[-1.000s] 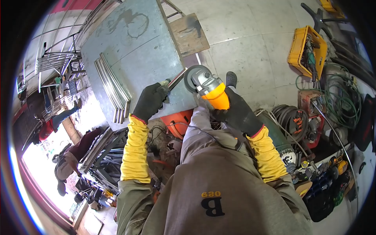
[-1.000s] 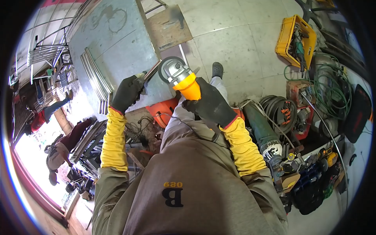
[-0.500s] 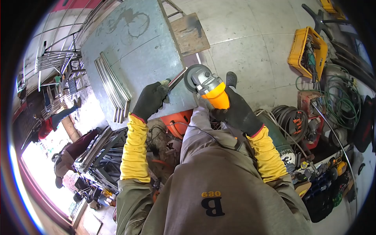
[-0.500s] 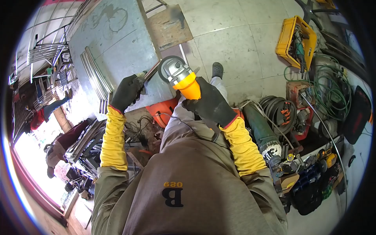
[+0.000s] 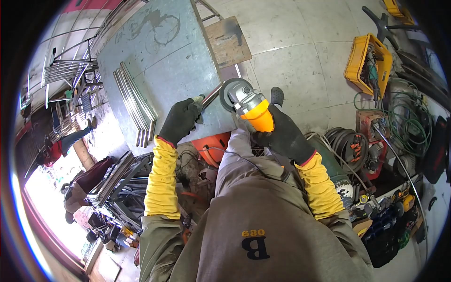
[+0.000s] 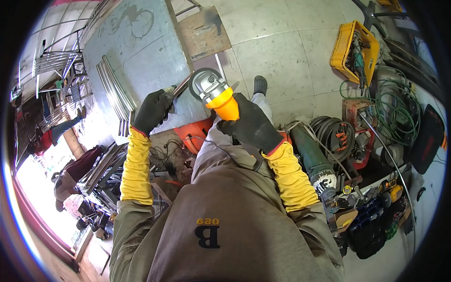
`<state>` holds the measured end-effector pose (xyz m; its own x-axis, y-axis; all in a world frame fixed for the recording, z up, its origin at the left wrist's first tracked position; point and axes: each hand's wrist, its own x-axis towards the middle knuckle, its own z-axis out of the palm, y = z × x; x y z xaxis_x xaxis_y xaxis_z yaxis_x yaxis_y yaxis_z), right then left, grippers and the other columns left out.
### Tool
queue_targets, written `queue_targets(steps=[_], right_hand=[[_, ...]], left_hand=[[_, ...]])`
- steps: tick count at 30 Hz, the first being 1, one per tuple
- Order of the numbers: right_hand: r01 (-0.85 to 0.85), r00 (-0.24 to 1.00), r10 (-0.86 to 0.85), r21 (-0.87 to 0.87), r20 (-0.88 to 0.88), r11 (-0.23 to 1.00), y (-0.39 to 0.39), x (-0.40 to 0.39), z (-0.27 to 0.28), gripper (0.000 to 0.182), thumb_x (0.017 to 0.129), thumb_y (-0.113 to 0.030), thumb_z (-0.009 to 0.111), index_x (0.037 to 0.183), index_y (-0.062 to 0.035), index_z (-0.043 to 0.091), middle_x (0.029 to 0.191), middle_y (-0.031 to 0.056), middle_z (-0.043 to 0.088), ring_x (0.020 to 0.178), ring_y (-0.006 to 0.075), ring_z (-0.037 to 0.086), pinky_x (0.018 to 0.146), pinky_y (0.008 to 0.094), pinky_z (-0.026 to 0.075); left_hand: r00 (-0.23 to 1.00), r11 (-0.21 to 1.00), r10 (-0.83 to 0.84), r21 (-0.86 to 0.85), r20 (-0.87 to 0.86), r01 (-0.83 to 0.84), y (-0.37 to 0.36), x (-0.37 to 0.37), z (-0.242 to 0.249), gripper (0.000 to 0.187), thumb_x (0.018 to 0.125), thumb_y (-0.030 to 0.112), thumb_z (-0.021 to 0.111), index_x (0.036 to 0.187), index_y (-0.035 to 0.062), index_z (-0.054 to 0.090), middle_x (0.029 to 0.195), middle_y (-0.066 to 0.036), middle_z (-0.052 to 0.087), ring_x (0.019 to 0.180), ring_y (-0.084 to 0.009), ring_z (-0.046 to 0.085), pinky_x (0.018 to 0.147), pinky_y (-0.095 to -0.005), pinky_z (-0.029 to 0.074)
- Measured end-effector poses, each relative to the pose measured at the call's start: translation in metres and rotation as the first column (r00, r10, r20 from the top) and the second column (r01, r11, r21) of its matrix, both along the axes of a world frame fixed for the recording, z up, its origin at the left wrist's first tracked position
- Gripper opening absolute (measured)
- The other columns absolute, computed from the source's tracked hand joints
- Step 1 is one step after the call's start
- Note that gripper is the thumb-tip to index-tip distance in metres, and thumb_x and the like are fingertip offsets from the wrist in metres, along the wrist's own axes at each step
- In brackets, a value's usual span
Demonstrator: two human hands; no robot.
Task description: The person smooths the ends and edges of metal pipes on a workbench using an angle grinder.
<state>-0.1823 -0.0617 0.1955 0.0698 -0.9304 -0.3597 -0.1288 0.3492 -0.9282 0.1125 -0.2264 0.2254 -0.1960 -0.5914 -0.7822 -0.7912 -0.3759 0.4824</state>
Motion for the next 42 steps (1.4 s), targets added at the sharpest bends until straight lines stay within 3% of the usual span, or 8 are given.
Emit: queue_targets(steps=[9,15,21,26,29,33,36,42], right_hand=[[0.008,0.998,-0.002,0.080,-0.068,0.997,0.009,-0.001,0.002,0.055,0.085,-0.023,0.093,0.127,-0.0069,0.062,0.102,0.0175,0.075,0.093,0.0356,0.075,0.082,0.0463,0.058],[-0.019,1.000,0.019,0.064,0.009,0.998,-0.003,-0.003,0.009,0.055,0.085,-0.024,0.093,0.127,-0.0059,0.062,0.099,0.0146,0.073,0.091,0.0325,0.073,0.083,0.0445,0.057],[-0.002,1.000,0.001,0.113,0.005,0.994,0.008,-0.003,0.002,0.059,0.086,-0.024,0.093,0.131,-0.0050,0.062,0.107,0.0151,0.074,0.098,0.0318,0.073,0.088,0.0437,0.057],[-0.003,0.998,-0.007,0.168,0.059,0.986,0.013,-0.009,0.001,0.065,0.087,-0.023,0.094,0.139,-0.0046,0.061,0.117,0.0163,0.074,0.106,0.0320,0.073,0.092,0.0434,0.058],[-0.043,0.999,0.041,0.111,0.024,0.993,0.015,-0.010,-0.001,0.070,0.089,-0.010,0.088,0.152,-0.0031,0.057,0.120,0.0116,0.076,0.104,0.0230,0.071,0.096,0.0394,0.058],[-0.019,0.998,0.013,0.106,0.054,0.994,0.014,-0.010,0.003,0.069,0.089,-0.012,0.090,0.149,-0.0030,0.058,0.119,0.0111,0.076,0.104,0.0225,0.071,0.095,0.0391,0.058],[-0.006,0.999,0.001,0.095,0.054,0.995,0.017,-0.010,-0.002,0.065,0.088,-0.018,0.092,0.143,-0.0038,0.060,0.116,0.0131,0.075,0.103,0.0275,0.072,0.092,0.0419,0.057],[0.036,0.998,-0.039,0.050,0.059,0.998,0.020,-0.007,-0.009,0.060,0.087,-0.022,0.094,0.136,-0.0045,0.063,0.112,0.0165,0.073,0.100,0.0349,0.072,0.087,0.0447,0.057]], left_hand=[[0.999,0.998,0.027,-0.052,-0.022,-0.028,0.006,0.000,-0.001,0.039,0.115,0.032,0.058,0.130,0.0022,0.078,0.078,-0.004,0.071,0.063,-0.0110,0.061,0.060,-0.0321,0.051],[0.995,0.969,-0.104,-0.224,0.010,0.104,0.011,0.006,-0.013,0.039,0.113,0.030,0.061,0.136,0.0016,0.076,0.080,-0.011,0.073,0.072,-0.0172,0.069,0.070,-0.0386,0.055],[0.998,1.000,-0.005,0.007,0.066,0.004,0.003,-0.003,0.005,0.039,0.111,0.028,0.064,0.138,0.0024,0.076,0.088,-0.010,0.078,0.073,-0.0169,0.069,0.072,-0.0365,0.057],[0.995,0.968,-0.021,-0.250,-0.099,-0.004,0.015,0.011,-0.018,0.038,0.107,0.024,0.069,0.136,0.0003,0.076,0.090,-0.011,0.079,0.073,-0.0161,0.068,0.073,-0.0352,0.057],[0.991,0.891,-0.129,-0.435,0.029,0.129,0.020,0.013,-0.022,0.038,0.105,0.022,0.072,0.136,0.0010,0.077,0.093,-0.015,0.080,0.074,-0.0209,0.071,0.074,-0.0367,0.057],[0.996,0.892,-0.092,-0.443,0.019,0.091,0.023,0.007,-0.014,0.036,0.105,0.022,0.072,0.133,0.0010,0.077,0.096,-0.019,0.081,0.081,-0.0285,0.076,0.078,-0.0391,0.058],[1.000,0.967,0.012,-0.257,0.020,-0.006,0.021,0.003,-0.006,0.035,0.106,0.024,0.069,0.133,0.0023,0.077,0.100,-0.020,0.081,0.087,-0.0346,0.078,0.080,-0.0416,0.059],[0.936,0.798,-0.294,-0.489,0.195,0.353,0.015,0.012,-0.016,0.037,0.108,0.026,0.067,0.137,0.0049,0.075,0.096,-0.018,0.081,0.082,-0.0314,0.079,0.077,-0.0413,0.060]])
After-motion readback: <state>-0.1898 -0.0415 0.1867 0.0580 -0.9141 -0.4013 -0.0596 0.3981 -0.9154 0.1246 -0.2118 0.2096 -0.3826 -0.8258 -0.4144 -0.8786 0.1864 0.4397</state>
